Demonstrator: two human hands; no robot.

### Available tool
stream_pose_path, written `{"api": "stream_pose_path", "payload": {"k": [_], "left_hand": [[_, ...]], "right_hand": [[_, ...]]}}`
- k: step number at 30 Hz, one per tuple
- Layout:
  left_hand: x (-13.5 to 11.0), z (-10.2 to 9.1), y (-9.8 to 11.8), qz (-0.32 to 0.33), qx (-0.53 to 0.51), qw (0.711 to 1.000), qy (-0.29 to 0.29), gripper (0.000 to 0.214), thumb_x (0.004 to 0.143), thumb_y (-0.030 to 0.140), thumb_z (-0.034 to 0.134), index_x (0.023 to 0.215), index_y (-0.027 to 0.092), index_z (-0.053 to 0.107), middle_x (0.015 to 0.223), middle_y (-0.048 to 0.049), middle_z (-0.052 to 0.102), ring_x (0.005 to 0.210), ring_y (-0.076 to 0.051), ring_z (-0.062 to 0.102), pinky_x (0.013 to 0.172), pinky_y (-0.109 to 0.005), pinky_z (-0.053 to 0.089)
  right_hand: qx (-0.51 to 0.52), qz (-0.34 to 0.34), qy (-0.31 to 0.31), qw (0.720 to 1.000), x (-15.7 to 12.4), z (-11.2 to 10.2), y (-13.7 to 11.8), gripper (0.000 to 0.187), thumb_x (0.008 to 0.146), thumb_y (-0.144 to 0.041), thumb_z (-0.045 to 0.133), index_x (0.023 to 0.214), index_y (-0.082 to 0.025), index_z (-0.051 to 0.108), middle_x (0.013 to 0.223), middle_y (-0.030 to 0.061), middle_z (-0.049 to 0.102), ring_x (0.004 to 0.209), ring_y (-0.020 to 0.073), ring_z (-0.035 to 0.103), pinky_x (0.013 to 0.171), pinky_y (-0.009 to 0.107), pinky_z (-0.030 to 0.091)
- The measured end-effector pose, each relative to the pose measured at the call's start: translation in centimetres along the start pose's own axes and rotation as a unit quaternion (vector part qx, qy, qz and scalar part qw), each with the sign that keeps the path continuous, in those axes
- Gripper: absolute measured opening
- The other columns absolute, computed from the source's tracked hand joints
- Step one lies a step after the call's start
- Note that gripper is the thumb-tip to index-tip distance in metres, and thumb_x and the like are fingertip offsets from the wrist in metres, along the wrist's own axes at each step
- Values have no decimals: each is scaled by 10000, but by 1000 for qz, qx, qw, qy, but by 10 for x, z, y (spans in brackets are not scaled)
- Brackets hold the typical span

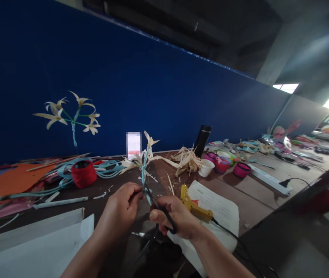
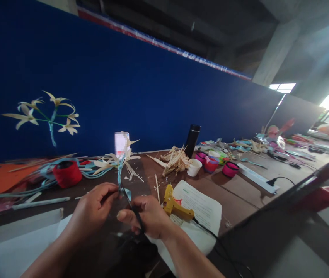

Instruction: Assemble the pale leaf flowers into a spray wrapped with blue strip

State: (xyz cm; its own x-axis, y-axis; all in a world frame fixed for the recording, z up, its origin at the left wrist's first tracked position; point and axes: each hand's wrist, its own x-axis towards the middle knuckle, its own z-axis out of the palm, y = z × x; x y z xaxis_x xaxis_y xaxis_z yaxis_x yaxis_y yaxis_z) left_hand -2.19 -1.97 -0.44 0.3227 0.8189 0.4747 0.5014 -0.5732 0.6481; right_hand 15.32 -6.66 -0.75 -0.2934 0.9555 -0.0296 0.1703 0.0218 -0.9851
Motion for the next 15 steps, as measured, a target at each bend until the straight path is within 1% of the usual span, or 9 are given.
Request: {"api": "stream_pose_path", "payload": {"k": [3,6,9,11,13,15], "left_hand": [[0,0,-1,11,17,1000,1,162,814,214,428,859,209,584,908,-39,637,852,-176,581,754,-250,421],[0,1,-3,19,33,999,3,152,811,202,430,859,206,574,899,-40,637,833,-172,581,742,-247,420],[0,2,-4,22,36,999,2,143,808,207,433,839,202,572,882,-44,635,817,-172,585,726,-248,426],[0,2,-5,21,28,999,2,144,809,215,433,839,200,573,885,-49,636,826,-176,586,734,-257,429],[1,3,-5,13,18,1000,0,150,814,224,430,843,201,576,880,-47,636,824,-176,587,735,-268,432],[1,3,-4,3,10,1000,-5,153,817,227,433,852,205,580,871,-37,635,817,-173,584,729,-273,432]], "right_hand": [[-23,-4,10,1000,0,-2,-1,437,682,-573,621,640,-154,504,451,-62,405,380,60,383,358,169,263],[-69,-43,30,996,0,-4,0,457,695,-557,619,555,-155,451,466,-66,342,422,49,315,381,176,217],[-102,-75,62,990,-1,-4,4,495,668,-535,657,493,-149,400,505,-63,279,480,51,254,408,191,175],[-98,-64,73,990,0,-3,8,493,645,-540,673,495,-148,414,500,-65,286,469,49,268,402,191,175],[-66,-32,50,996,0,-3,10,465,650,-563,655,553,-146,474,466,-67,343,420,50,324,381,180,209],[-28,-13,4,1000,0,-3,8,454,677,-582,619,642,-139,527,453,-56,424,392,61,396,377,173,269]]}}
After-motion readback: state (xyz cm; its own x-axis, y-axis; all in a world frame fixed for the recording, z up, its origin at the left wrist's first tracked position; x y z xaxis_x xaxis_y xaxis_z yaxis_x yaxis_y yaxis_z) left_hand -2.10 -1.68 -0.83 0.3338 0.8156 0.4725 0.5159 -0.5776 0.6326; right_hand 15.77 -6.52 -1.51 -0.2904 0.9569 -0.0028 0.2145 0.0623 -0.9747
